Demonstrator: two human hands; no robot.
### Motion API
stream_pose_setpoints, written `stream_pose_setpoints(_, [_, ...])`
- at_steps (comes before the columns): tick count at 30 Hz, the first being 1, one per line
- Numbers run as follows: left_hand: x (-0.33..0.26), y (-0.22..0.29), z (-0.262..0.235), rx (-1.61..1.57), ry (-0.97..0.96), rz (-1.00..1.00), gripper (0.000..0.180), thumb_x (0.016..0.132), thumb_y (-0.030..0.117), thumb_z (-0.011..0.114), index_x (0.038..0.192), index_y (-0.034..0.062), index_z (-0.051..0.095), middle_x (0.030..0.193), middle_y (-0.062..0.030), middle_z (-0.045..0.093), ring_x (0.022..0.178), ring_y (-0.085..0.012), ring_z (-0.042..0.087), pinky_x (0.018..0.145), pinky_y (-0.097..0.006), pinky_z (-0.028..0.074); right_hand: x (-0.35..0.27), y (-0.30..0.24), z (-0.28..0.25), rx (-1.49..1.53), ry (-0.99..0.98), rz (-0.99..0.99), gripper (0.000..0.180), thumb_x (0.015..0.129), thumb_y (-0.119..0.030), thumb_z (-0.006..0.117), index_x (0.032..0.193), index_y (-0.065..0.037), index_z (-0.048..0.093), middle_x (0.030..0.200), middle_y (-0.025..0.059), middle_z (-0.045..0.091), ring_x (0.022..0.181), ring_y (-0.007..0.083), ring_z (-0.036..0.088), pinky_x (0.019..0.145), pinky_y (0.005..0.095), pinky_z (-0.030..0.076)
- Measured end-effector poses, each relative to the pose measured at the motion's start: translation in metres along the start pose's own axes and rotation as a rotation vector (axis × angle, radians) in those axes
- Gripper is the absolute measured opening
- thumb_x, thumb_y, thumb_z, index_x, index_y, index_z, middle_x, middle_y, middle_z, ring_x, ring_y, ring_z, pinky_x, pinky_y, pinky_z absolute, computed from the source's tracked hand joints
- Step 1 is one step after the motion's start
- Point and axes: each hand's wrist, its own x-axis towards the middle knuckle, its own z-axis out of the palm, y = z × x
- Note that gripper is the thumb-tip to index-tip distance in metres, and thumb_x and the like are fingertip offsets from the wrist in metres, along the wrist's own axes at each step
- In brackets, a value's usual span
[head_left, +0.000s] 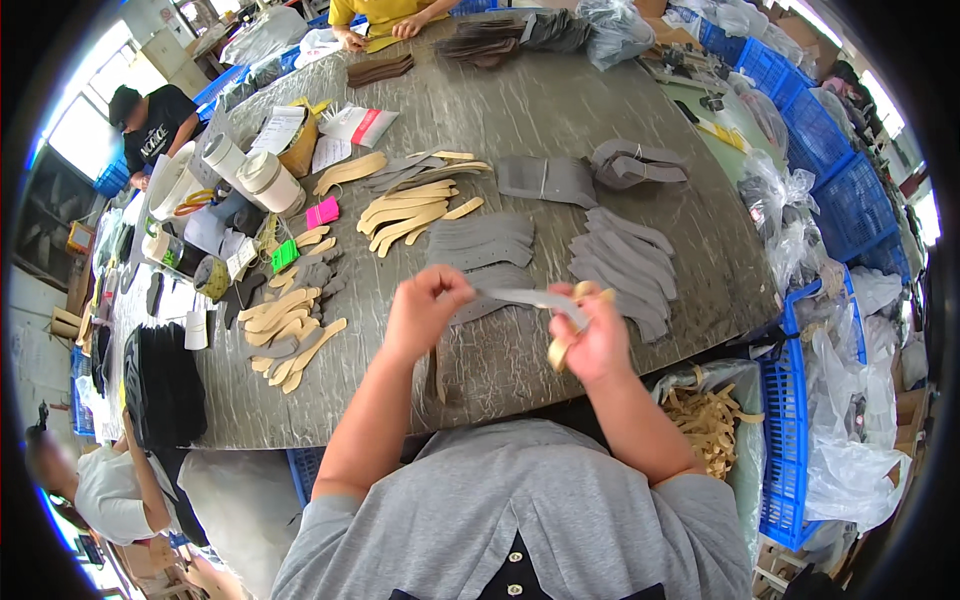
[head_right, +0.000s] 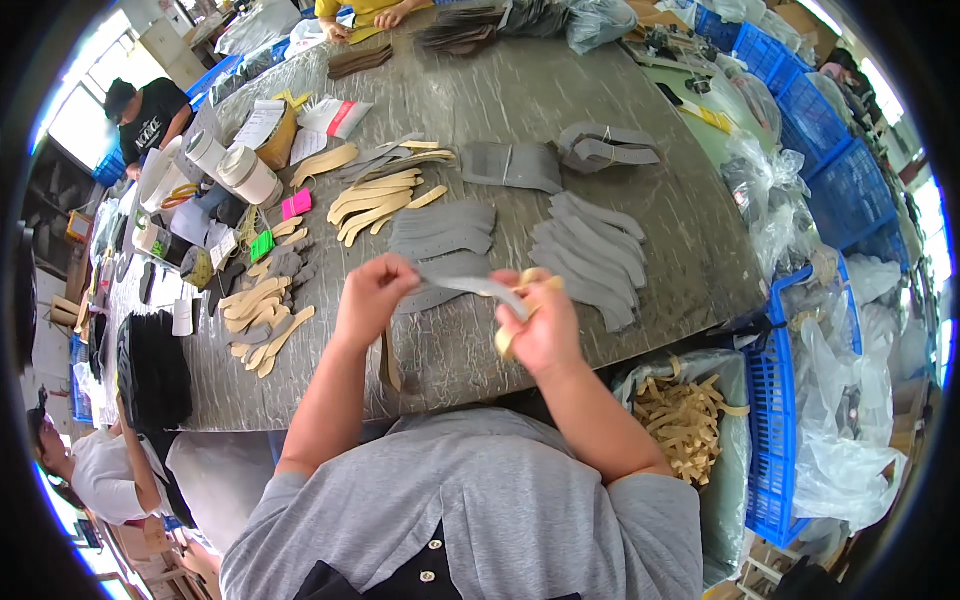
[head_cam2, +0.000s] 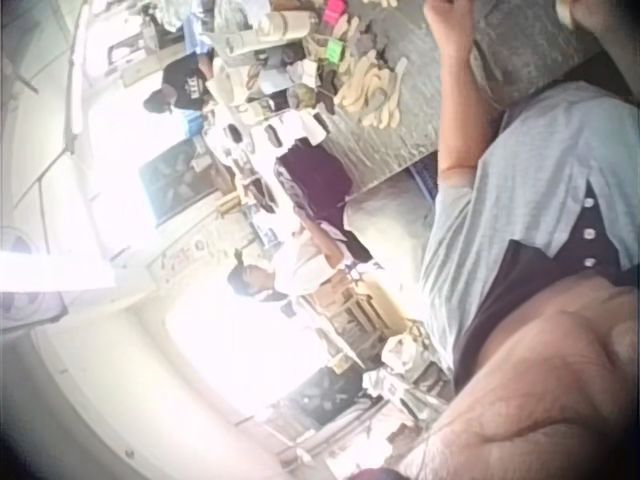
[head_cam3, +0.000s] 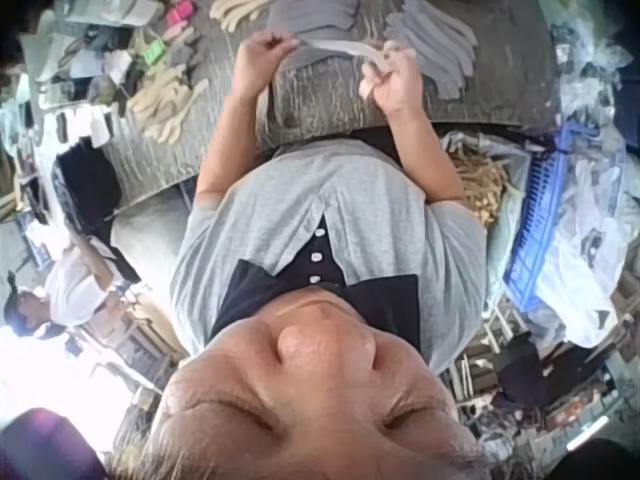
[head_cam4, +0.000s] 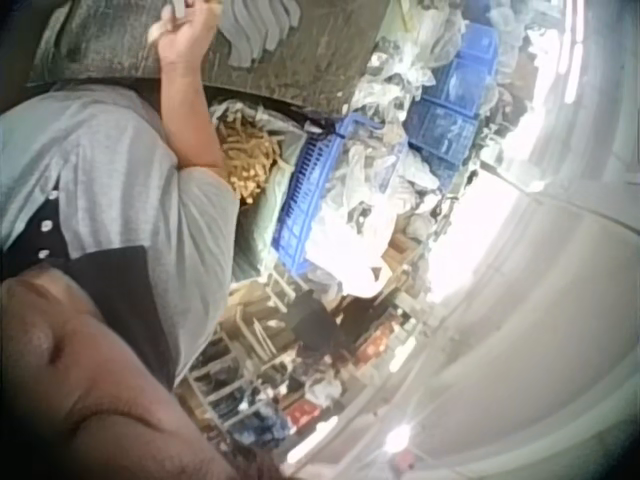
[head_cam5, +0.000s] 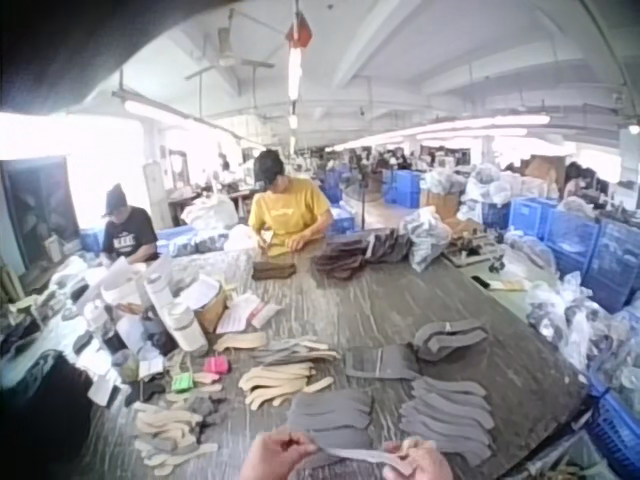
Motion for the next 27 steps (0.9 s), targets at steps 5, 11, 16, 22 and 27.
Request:
stream_pose_setpoints(5, [0.021,-0.047,0.001,-0.03,-0.147,-0.355,0.012,0.085,0.009,0.068,0.081,-0.002,0.065,0.094,-0.0088,0.07,0.076,-0.0084,0.057,0.066,-0.023,0.045,-0.018,-0.058,-0.055,-0.027,0.061,-0.196,0.005,0.088,-0.01,0.051,0.09,-0.014,0.051,0.07,0.0005,0.041,0.063,0.0119,0.042,0.046,0.0223,0.031])
stream_pose_setpoints(11, [-0.022,-0.037,0.009,0.017,-0.204,-0.276,0.013,0.086,0.009,0.067,0.084,-0.0035,0.066,0.098,-0.0098,0.07,0.083,-0.0105,0.061,0.074,-0.025,0.048,-0.132,-0.155,-0.208,-0.631,0.156,0.141,0.011,0.083,-0.011,0.06,0.085,-0.009,0.049,0.066,0.0013,0.048,0.057,0.0117,0.049,0.046,0.0262,0.036])
stream_pose_setpoints(16, [-0.034,-0.026,0.006,-0.16,-0.125,-0.386,0.009,0.087,0.009,0.068,0.084,-0.0001,0.066,0.091,-0.0044,0.068,0.075,-0.0067,0.059,0.064,-0.021,0.045,-0.138,-0.147,-0.212,-1.652,0.41,0.342,0.011,0.083,-0.007,0.063,0.078,-0.003,0.053,0.069,0.003,0.056,0.062,0.0105,0.057,0.055,0.0249,0.046])
stream_pose_setpoints(22, [-0.047,-0.021,-0.005,-0.029,-0.048,-0.291,0.011,0.086,0.01,0.07,0.086,-0.0006,0.069,0.073,0.0006,0.065,0.065,-0.0052,0.054,0.058,-0.022,0.042,-0.075,-0.062,-0.067,-1.082,-0.023,-0.275,0.023,0.082,0.0,0.069,0.098,-0.003,0.053,0.089,0.0011,0.056,0.079,0.0084,0.055,0.07,0.0235,0.048])
stream_pose_setpoints(27, [-0.063,-0.012,-0.019,0.026,0.002,-0.308,0.011,0.084,0.01,0.072,0.087,-0.0004,0.071,0.071,0.0005,0.064,0.062,-0.0053,0.054,0.057,-0.023,0.043,-0.027,-0.005,-0.03,-0.896,-0.188,-0.113,0.015,0.085,0.003,0.067,0.095,-0.003,0.058,0.086,-0.0005,0.057,0.076,0.0059,0.053,0.069,0.0203,0.045])
